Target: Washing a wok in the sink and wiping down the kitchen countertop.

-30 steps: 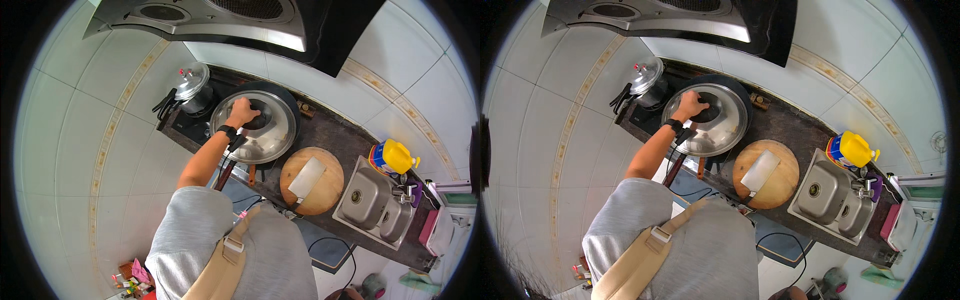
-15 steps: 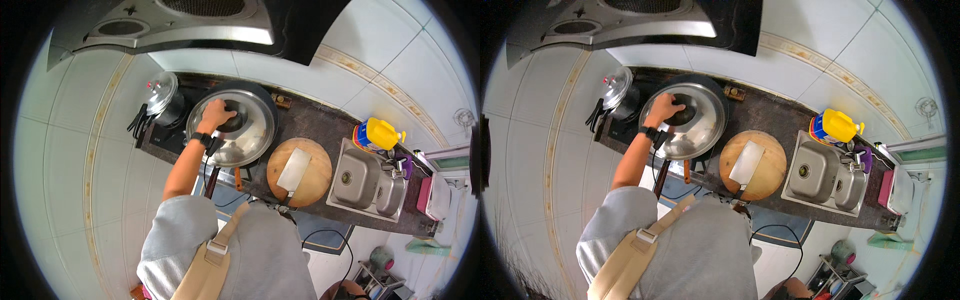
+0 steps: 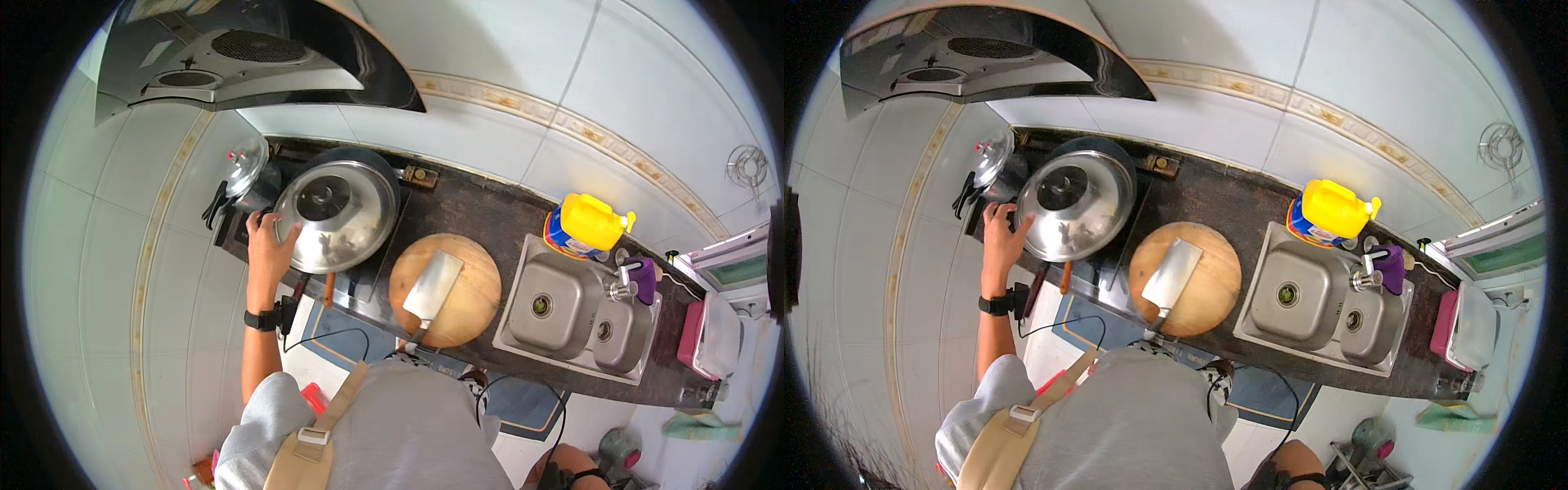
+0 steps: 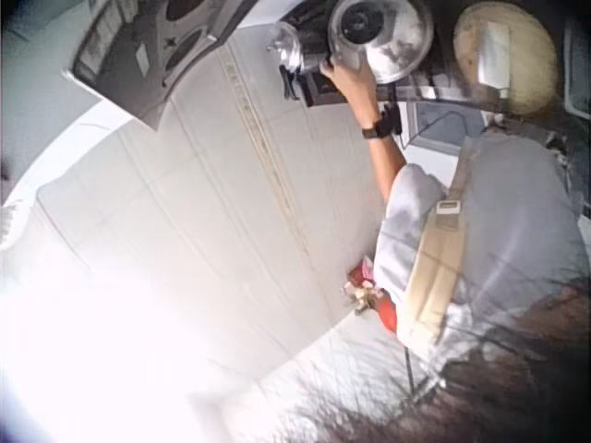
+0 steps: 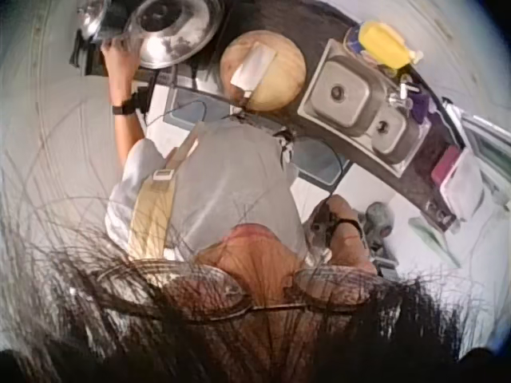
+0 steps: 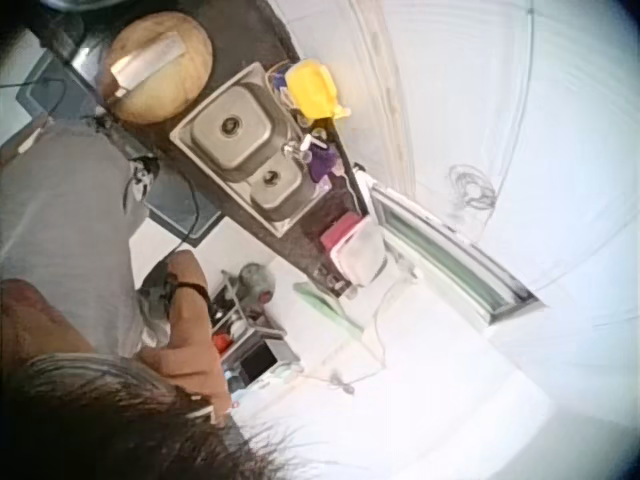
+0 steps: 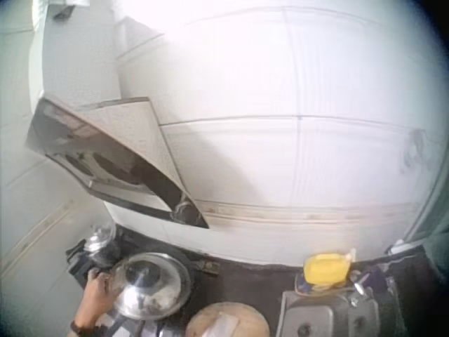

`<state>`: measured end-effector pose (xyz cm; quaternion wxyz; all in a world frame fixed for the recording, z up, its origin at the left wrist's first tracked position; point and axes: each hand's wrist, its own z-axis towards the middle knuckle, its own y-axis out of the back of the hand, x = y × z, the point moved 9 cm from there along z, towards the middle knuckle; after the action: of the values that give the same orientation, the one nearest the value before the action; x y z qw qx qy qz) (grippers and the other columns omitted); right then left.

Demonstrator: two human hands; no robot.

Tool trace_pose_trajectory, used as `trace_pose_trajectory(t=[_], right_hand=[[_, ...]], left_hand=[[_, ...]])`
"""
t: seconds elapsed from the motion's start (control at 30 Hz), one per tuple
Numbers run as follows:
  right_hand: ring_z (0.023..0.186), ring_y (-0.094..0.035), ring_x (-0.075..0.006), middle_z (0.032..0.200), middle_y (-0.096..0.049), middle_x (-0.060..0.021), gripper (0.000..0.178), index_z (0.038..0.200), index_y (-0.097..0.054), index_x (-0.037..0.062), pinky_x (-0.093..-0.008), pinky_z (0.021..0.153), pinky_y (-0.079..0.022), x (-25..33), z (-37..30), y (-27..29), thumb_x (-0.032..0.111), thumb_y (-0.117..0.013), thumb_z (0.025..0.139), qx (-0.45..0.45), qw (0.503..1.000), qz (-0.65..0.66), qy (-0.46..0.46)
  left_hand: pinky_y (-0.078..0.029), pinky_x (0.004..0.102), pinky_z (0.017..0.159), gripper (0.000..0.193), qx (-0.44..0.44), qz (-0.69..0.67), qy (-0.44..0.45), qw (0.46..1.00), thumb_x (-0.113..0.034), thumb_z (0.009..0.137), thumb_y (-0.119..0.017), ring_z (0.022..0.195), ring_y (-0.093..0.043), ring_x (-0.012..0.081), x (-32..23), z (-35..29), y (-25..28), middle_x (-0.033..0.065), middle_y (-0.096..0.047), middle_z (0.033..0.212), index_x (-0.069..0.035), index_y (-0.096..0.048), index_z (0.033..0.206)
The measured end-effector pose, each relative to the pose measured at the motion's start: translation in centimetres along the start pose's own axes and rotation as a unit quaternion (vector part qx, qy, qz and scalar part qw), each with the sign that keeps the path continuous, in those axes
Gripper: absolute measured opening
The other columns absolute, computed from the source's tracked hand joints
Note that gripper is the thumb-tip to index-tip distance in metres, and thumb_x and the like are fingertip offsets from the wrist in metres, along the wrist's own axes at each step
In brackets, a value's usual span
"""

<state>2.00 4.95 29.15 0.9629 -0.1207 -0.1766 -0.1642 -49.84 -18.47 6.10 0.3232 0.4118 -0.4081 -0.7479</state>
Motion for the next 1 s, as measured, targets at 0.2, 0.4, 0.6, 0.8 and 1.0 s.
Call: trace_pose_trajectory(t=[0.2, 0.4, 0.6, 0.8, 1.0], right_hand=[[0.055, -0.062, -0.022, 0.077, -0.066, -0.014, 0.038, 0.127, -0.046, -0.008, -0.0327, 0.047, -0.052, 2.8, -6.2, 16.7, 0.002, -0.055, 0.092, -0.078, 0.962, 0.26, 0.026], [0.099, -0.063, -0.0139, 0.106, -0.07, -0.0061, 0.025, 0.116, -0.067, 0.0019, -0.0255, 0.081, -0.05, -11.7, -20.3, 40.4, 0.009, -0.066, 0.092, -0.287, 0.755, -0.411, -0.424], [0.136, -0.038, -0.0457, 0.156, -0.028, -0.023, 0.093, 0.153, -0.037, 0.0272, -0.053, 0.111, -0.032, -20.5, -25.9, 46.9, 0.006, -0.077, 0.072, 0.006, 0.612, -0.709, -0.351], [0.117, -0.06, -0.0321, 0.134, -0.06, -0.0134, 0.056, 0.143, -0.054, 0.0247, -0.0456, 0.1, -0.044, -20.4, -27.4, 51.5, 0.01, -0.066, 0.09, 0.028, 0.598, -0.74, -0.308], [0.099, -0.064, -0.0221, 0.116, -0.069, -0.0191, 0.034, 0.128, -0.062, 0.0007, -0.0347, 0.089, -0.048, -12.5, -25.0, 48.4, 0.021, -0.047, 0.104, -0.171, 0.641, -0.671, -0.331]], left_hand=[[-0.052, 0.0417, 0.085, 0.034, 0.043, -0.019, 0.065, 0.997, -0.026, 0.084, -0.077, 0.114, -0.056, 0.0398, -6.7, -10.2, -1.9, 0.0285, -0.055, 0.124, 0.002, -0.065, 0.1], [-0.054, 0.0366, 0.078, 0.026, 0.108, -0.018, 0.019, 0.994, -0.02, 0.085, -0.076, 0.092, -0.064, 0.0306, -14.6, -18.6, -5.3, 0.0212, -0.059, 0.117, -0.001, -0.066, 0.1], [-0.055, 0.0369, 0.077, 0.023, 0.224, -0.042, 0.126, 0.965, -0.02, 0.086, -0.075, 0.088, -0.066, 0.0281, -13.0, -26.3, -9.9, 0.019, -0.063, 0.114, -0.001, -0.068, 0.097], [-0.055, 0.036, 0.076, 0.019, 0.207, -0.061, 0.141, 0.966, -0.016, 0.087, -0.073, 0.087, -0.066, 0.0286, -11.8, -30.2, -11.5, 0.0188, -0.066, 0.108, 0.001, -0.068, 0.097], [-0.055, 0.0364, 0.071, 0.019, 0.232, -0.115, 0.155, 0.953, -0.014, 0.087, -0.073, 0.084, -0.067, 0.0289, -8.2, -37.2, -13.6, 0.0173, -0.067, 0.105, 0.0, -0.067, 0.098]])
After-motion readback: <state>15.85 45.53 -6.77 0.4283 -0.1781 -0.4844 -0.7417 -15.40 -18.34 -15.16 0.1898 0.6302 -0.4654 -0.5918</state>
